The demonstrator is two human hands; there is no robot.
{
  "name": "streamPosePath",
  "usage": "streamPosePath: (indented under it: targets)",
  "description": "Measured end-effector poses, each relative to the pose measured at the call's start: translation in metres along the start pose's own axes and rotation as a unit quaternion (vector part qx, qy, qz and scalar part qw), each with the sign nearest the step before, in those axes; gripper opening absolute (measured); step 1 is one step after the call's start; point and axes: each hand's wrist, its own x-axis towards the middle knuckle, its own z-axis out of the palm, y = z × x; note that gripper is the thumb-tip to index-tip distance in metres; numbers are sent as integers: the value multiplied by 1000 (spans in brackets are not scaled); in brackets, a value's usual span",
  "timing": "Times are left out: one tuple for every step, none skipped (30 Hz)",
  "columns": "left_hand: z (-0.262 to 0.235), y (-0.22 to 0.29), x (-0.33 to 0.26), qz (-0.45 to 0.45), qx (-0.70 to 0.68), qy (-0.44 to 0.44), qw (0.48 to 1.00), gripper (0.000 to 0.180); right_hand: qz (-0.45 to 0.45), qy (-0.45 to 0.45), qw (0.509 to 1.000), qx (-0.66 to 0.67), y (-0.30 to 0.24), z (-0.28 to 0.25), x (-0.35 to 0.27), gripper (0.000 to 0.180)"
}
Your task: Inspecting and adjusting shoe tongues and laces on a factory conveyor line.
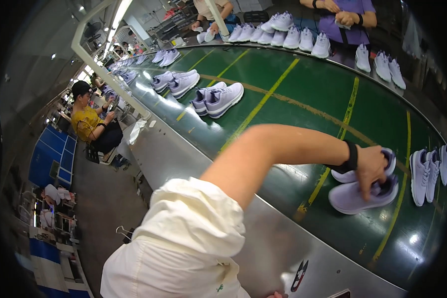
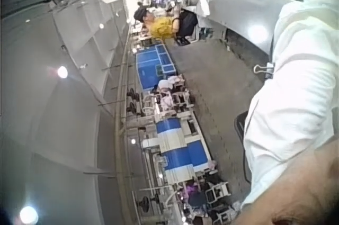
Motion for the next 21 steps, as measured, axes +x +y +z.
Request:
streamPosePath:
  targets:
    - [-20,20,-22,101,42,-20,994,61,26,13,1000,-4,-7,0,4,13]
    - [-39,40,-46,202,80,-48,975,48,54,26,998,-6,-14,-1,8,9]
    - [-53,64,-73,260,99,-69,958,43,35,31,999,-22,-20,-4,13,9]
    - [-63,90,-98,332,97,-78,935,39,33,34,999,-18,-27,-5,17,9]
    - [-71,113,-124,367,126,-127,913,35,35,37,999,-19,-33,-7,22,9]
    - [-77,135,-147,416,124,-155,888,31,37,38,998,-22,-37,-9,26,10]
    - [-77,157,-172,443,145,-164,869,28,39,38,998,-25,-41,-11,28,10]
    - [-76,176,-194,473,164,-167,849,25,42,38,998,-29,-43,-13,30,10]
    - [-74,190,-213,497,148,-184,835,20,44,36,998,-35,-44,-14,31,10]
    - [-70,202,-231,520,147,-193,819,18,46,37,997,-40,-44,-14,30,11]
    - [-66,214,-248,518,176,-203,812,21,42,30,997,-54,-43,-15,29,13]
    - [-63,225,-267,520,204,-198,805,24,39,33,997,-56,-42,-15,27,13]
    - [-60,236,-282,473,240,-231,816,26,23,45,996,-75,-40,-14,26,13]
    - [-61,240,-294,479,240,-219,815,26,7,56,994,-93,-38,-14,24,13]
    - [-62,244,-305,394,212,-206,870,25,10,59,994,-93,-36,-14,24,13]
    - [-65,250,-316,301,184,-204,913,24,10,60,994,-94,-34,-15,23,13]
    - [-66,258,-327,306,182,-190,915,24,40,44,994,-89,-33,-15,24,12]
    - [-67,268,-337,246,61,-133,958,25,70,29,994,-84,-34,-14,25,12]
    - [-65,277,-347,180,-60,-71,979,31,112,7,990,-89,-35,-14,27,13]
    - [-62,283,-355,127,-182,31,974,40,110,10,990,-88,-37,-10,33,13]
    - [-56,287,-360,90,-149,76,982,54,165,36,982,80,-41,-6,39,20]
